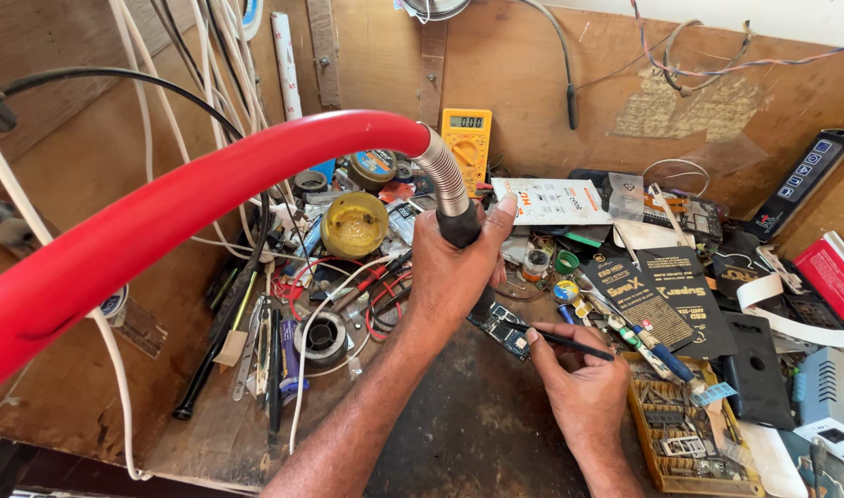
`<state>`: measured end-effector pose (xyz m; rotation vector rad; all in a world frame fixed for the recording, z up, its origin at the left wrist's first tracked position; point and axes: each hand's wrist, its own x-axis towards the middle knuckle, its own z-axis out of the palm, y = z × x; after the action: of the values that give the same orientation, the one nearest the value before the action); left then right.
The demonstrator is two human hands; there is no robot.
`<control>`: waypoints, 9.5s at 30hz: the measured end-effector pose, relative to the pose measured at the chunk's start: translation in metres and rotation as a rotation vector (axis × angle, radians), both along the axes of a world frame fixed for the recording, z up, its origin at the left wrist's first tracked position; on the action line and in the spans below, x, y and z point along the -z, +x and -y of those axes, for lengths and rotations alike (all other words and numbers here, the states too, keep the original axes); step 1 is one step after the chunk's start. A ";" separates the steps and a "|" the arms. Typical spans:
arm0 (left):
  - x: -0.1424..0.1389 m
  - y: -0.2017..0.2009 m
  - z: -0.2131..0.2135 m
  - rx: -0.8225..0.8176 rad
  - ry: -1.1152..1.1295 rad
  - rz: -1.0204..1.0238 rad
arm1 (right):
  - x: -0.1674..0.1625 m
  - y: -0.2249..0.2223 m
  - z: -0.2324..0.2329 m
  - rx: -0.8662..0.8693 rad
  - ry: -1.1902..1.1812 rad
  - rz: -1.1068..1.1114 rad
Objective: The person uses a hot air gun and tweezers to reflow solder on a small blue circuit board. They repeatedly heat specific areas while holding the board steady, then briefly inspect the board before resuming heating.
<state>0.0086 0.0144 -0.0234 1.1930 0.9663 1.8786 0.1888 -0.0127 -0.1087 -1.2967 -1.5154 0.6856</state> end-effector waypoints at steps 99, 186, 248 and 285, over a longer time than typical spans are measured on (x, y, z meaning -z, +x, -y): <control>-0.012 0.003 0.006 -0.047 0.005 -0.066 | -0.001 0.000 0.003 -0.041 0.090 0.086; -0.010 0.003 0.004 -0.062 -0.041 -0.123 | -0.004 -0.004 0.004 -0.074 0.152 0.173; -0.046 -0.050 0.044 -0.117 -0.032 -0.037 | -0.033 0.047 -0.012 0.114 -0.048 0.349; -0.037 -0.084 0.096 -0.161 -0.115 0.062 | -0.049 -0.086 -0.104 -0.763 0.438 0.927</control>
<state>-0.0750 -0.0814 0.0137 1.0093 1.1494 1.9436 0.1032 0.0910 -0.0599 -0.6612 -2.7911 0.1266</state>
